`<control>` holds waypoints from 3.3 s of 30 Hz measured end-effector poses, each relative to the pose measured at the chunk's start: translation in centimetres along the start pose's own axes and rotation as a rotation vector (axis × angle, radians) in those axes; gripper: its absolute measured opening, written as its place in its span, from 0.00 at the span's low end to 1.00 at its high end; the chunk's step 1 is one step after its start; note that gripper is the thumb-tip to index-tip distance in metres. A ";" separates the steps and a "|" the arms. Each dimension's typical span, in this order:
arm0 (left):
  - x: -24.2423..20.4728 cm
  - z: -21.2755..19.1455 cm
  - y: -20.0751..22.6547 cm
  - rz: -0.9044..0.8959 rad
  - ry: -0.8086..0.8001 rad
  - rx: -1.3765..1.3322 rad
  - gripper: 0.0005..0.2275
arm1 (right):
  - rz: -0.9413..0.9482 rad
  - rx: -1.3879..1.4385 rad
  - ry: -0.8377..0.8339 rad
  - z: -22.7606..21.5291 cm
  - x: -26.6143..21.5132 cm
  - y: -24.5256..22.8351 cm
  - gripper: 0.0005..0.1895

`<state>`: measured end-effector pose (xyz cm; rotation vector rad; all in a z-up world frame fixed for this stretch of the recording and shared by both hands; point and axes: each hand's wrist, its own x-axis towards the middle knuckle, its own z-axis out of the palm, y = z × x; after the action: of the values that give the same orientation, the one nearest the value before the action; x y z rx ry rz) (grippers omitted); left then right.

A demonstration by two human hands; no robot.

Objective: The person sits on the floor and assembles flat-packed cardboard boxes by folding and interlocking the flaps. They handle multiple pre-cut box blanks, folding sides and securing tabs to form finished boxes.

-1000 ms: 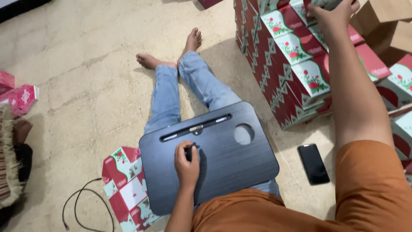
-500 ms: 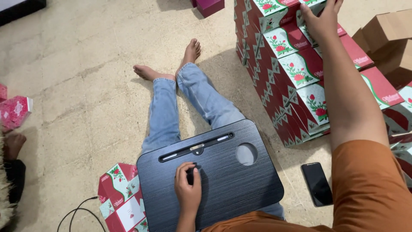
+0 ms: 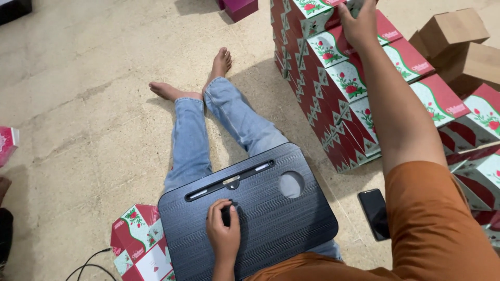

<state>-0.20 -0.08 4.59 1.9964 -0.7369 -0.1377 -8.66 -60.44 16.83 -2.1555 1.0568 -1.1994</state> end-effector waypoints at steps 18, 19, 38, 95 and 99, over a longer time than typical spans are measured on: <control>-3.1 0.9 0.1 0.538 -0.151 0.388 0.08 | -0.254 0.344 -0.275 2.4 -24.8 -19.5 0.25; -3.4 1.1 -0.1 0.529 -0.141 0.389 0.08 | -0.263 0.347 -0.284 4.3 -27.5 -18.2 0.25; -1.2 -13.3 -25.2 -0.477 0.028 0.057 0.24 | -0.413 -0.255 -0.789 9.1 -41.2 -17.1 0.26; 3.9 -14.4 -5.1 0.620 0.914 -0.067 0.09 | -0.358 -0.181 -0.761 11.4 -40.9 -15.1 0.19; 3.8 -10.4 -2.2 0.806 0.927 -0.087 0.07 | -0.348 -0.027 -0.661 9.3 -41.2 -16.9 0.17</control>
<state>7.82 6.50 9.02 1.3073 -0.8046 1.1233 -7.39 -17.19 2.77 -2.5495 0.4256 -0.5065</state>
